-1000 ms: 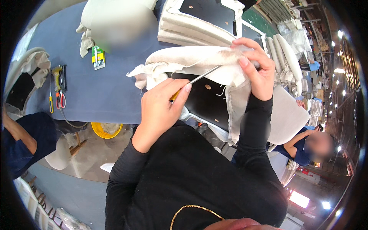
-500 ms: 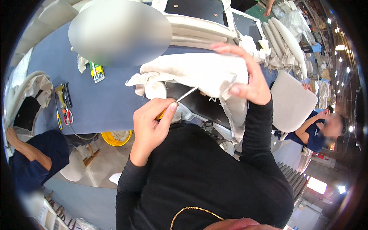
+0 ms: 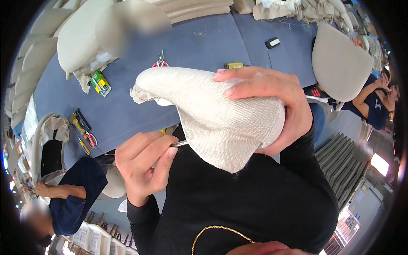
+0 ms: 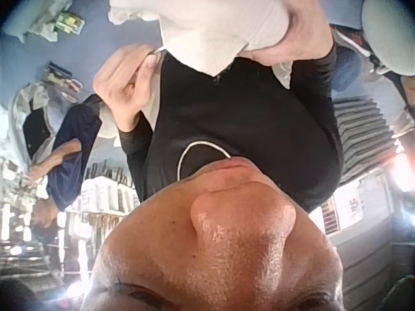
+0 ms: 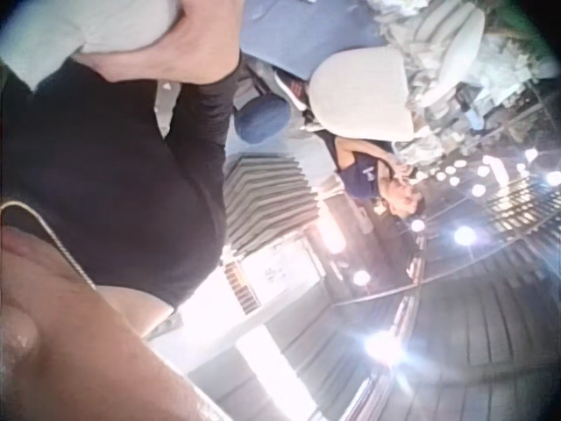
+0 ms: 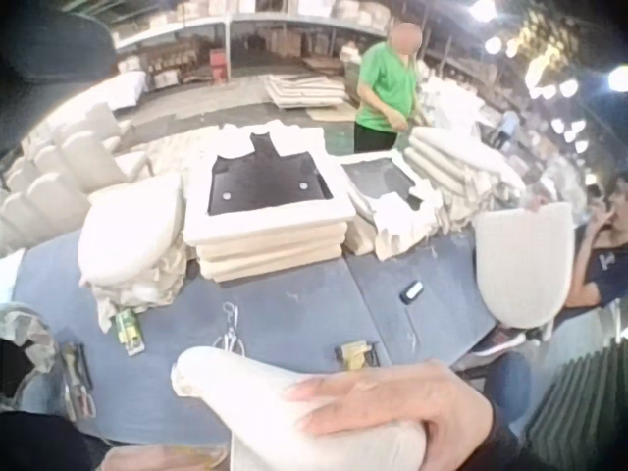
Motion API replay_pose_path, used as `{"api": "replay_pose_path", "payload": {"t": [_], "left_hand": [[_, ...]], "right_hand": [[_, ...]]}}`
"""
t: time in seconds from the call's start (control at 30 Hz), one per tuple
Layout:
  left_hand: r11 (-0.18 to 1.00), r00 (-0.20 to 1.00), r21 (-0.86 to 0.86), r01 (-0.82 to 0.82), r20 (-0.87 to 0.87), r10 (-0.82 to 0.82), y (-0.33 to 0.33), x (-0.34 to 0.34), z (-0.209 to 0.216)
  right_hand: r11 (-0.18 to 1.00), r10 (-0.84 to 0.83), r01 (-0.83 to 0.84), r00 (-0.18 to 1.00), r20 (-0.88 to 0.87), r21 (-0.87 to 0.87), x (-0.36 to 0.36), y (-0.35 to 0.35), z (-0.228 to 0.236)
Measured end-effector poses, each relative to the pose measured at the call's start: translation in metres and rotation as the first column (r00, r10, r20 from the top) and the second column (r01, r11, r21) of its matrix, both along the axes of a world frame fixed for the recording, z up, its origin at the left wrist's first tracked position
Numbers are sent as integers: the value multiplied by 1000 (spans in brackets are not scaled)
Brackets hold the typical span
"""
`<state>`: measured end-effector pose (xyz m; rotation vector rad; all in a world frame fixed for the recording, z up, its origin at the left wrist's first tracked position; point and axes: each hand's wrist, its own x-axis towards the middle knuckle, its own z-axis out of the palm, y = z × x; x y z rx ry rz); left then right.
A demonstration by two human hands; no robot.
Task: The person walks to a workbench and begins upholstering a seat cushion. They use a screwdriver to pry and remove old fabric, then use a staple gun to attach new fabric to the cushion. The person repeatedly pulls and staples the fabric to secure it.
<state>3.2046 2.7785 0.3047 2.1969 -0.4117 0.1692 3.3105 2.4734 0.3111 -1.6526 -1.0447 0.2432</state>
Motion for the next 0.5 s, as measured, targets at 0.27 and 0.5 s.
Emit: {"api": "replay_pose_path", "payload": {"t": [0.27,0.5], "left_hand": [[1000,1000,7,28,-11,-28,-6,4,-1],[986,988,-158,-42,-157,17,-7,-14,-17]], "right_hand": [[996,14,-12,1000,-22,93,1,-7,-9],[998,27,-25,999,-35,54,2,-3,-5]]}}
